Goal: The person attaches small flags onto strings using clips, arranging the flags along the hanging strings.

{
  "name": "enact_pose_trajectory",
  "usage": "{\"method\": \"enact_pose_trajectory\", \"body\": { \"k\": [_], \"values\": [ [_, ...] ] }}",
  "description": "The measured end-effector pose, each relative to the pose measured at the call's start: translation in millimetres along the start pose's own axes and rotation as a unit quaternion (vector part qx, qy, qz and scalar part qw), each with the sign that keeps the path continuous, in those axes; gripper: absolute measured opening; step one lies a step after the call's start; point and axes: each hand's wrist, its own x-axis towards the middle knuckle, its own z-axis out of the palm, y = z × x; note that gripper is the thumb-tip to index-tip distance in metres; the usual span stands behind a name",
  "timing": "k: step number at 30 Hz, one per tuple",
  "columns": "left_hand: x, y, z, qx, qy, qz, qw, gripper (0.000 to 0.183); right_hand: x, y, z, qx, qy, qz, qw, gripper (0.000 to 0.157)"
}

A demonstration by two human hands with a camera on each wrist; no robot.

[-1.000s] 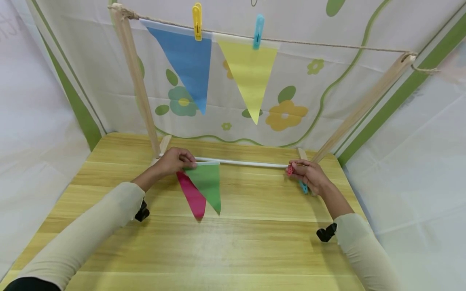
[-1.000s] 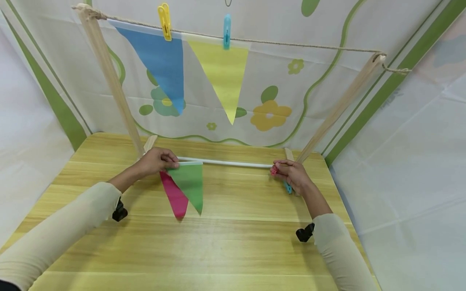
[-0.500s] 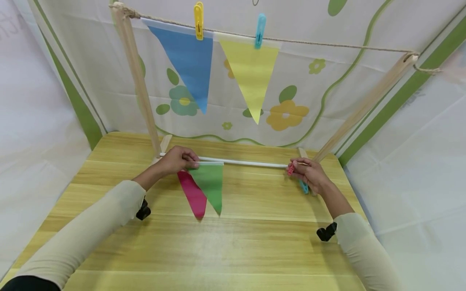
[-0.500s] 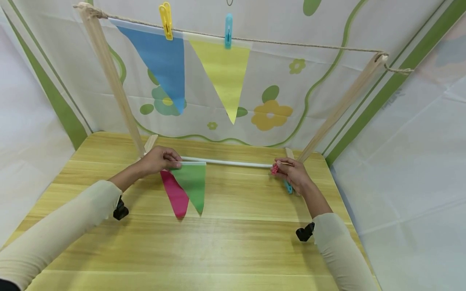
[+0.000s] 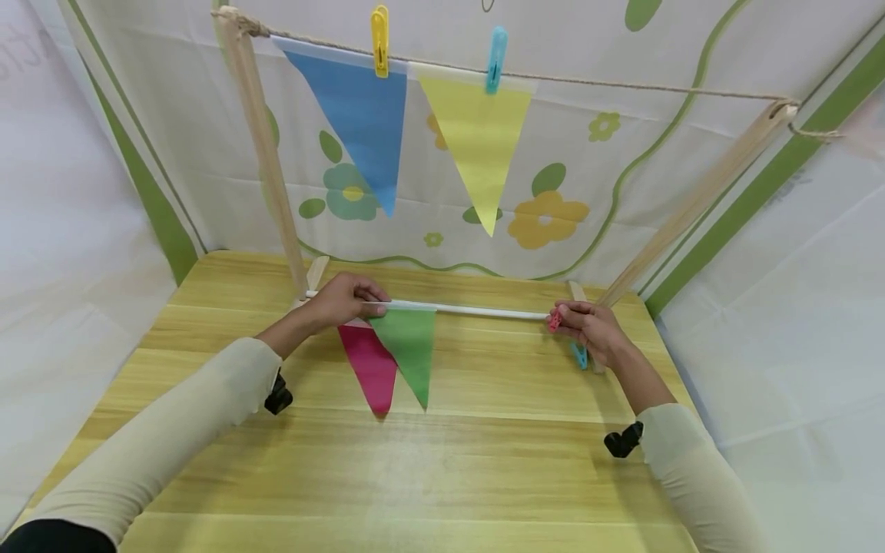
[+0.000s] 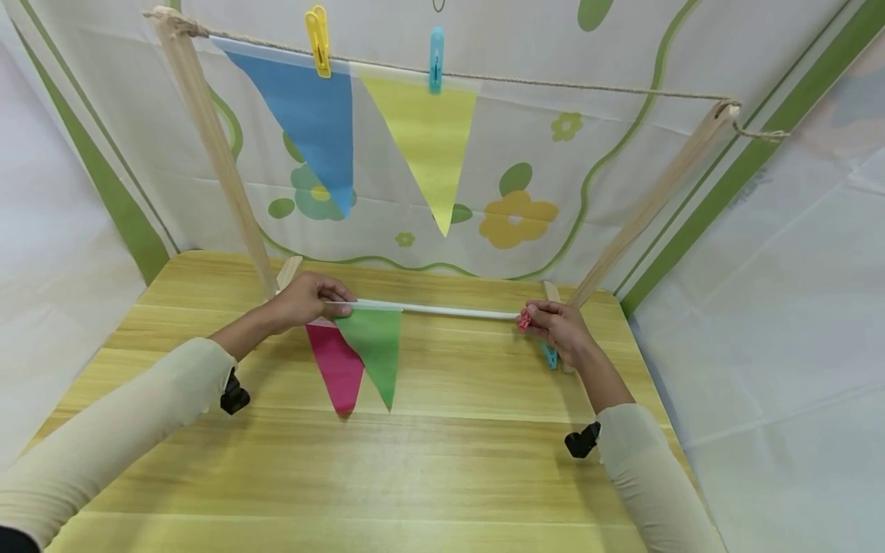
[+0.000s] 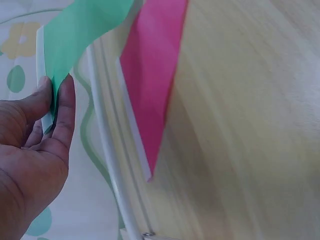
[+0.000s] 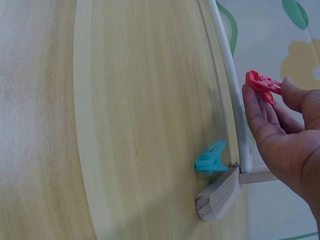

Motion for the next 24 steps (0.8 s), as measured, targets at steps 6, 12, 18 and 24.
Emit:
{"method": "enact_pose_trajectory", "body": {
  "k": [6,12,18,24],
  "values": [
    [2.5,11.5,0.6,-0.016,0.007,0.009,0.9998,0.027,-1,-6,-1.0,0.015,0.000,-0.003,1.000,0.063],
    [4.3,18.9,0.9,-0.038,0.015,0.014,0.9991,0.028,-3,-16,-0.8,0.013,-0.010,-0.011,1.000,0.052],
    [3.4,28.3,0.1,-0.036,0.018,0.032,0.9987,0.026,-4,-27,-1.0,0.000,-0.012,-0.017,1.000,0.051],
    [4.5,41.2,-0.4,-0.036,0.017,0.055,0.9976,0.023,-5,-37,-2.7,-0.019,-0.015,-0.036,0.999,0.058]
  ]
}}
